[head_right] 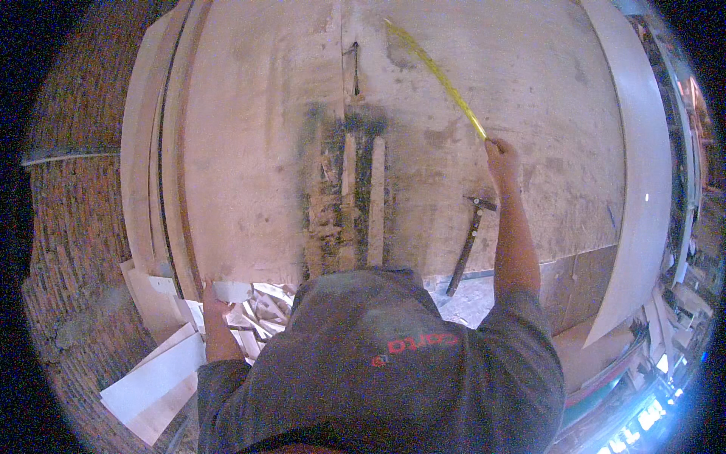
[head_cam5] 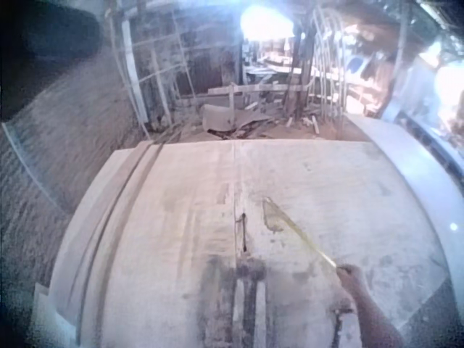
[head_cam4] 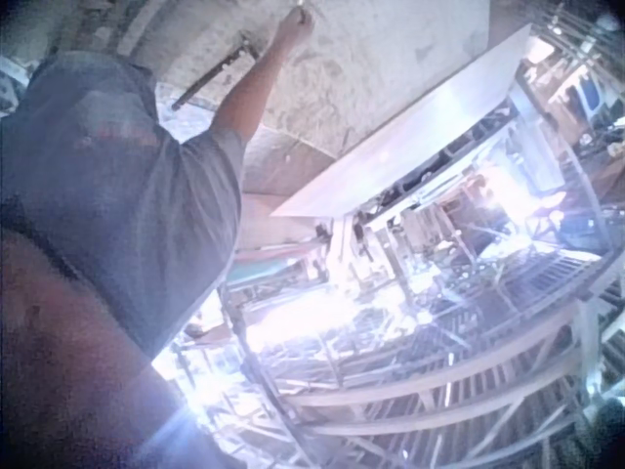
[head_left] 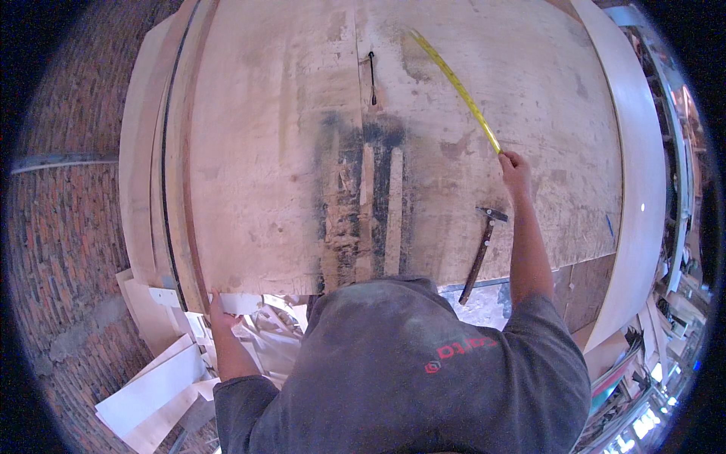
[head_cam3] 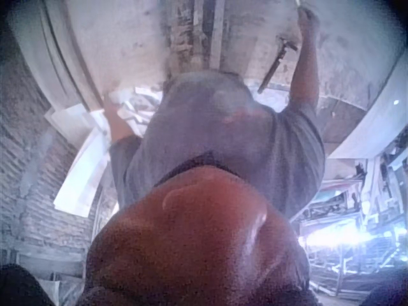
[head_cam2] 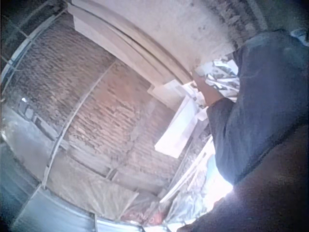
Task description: The person repeatedly measures a large curved wooden surface with a tape measure, places wooden planks along the curve, and hammers nails to secure them. The person adjusts plank positions and re-measures between placements.
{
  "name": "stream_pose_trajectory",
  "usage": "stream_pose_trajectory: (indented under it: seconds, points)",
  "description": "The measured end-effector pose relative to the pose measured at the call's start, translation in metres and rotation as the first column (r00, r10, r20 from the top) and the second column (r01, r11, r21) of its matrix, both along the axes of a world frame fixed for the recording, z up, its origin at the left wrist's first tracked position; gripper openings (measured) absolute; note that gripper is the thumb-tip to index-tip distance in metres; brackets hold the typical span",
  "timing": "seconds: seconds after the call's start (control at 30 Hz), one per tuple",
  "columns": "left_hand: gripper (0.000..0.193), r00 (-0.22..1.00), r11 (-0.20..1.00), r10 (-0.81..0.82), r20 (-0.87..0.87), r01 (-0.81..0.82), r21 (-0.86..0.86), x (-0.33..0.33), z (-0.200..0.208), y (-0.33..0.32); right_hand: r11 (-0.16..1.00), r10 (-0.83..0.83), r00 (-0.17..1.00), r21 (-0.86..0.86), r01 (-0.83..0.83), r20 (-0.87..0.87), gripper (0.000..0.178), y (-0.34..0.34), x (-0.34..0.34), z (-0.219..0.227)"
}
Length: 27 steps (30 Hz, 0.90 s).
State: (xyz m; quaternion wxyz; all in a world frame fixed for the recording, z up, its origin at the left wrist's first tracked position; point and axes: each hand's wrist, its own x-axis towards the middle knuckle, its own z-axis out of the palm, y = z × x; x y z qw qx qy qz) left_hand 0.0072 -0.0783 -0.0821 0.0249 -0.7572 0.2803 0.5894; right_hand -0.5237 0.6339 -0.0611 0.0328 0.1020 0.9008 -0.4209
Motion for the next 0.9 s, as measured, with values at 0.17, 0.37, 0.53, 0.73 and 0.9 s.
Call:
stream_pose_trajectory:
  seconds: [0.17,0.37,0.53,0.73,0.9]
  points:
    - [0.083,0.999,1.000,-0.014,-0.047,0.015,0.010,0.014,-0.006,0.001,0.974,-0.119,0.993,0.197,0.115,0.004,0.054,0.001,0.018,0.018]
    - [0.074,0.960,0.993,-0.113,-0.255,0.102,-0.056,0.057,-0.026,-0.013,0.929,0.012,1.000,0.369,-0.001,-0.029,0.080,0.018,0.032,-0.007]
    - [0.076,0.977,0.987,-0.094,-0.193,0.066,-0.147,0.027,-0.023,0.003,0.518,0.317,0.902,0.850,0.096,-0.294,0.076,0.081,0.079,-0.028]
    - [0.074,1.000,0.964,0.002,-0.007,-0.004,-0.267,0.000,0.001,0.024,0.858,0.113,0.993,0.501,-0.116,0.037,0.060,0.070,0.180,-0.059]
    - [0.098,0.972,0.955,-0.218,0.089,0.231,-0.184,0.013,0.019,0.024,0.946,-0.009,0.972,0.317,-0.068,0.235,0.048,0.093,0.176,-0.071]
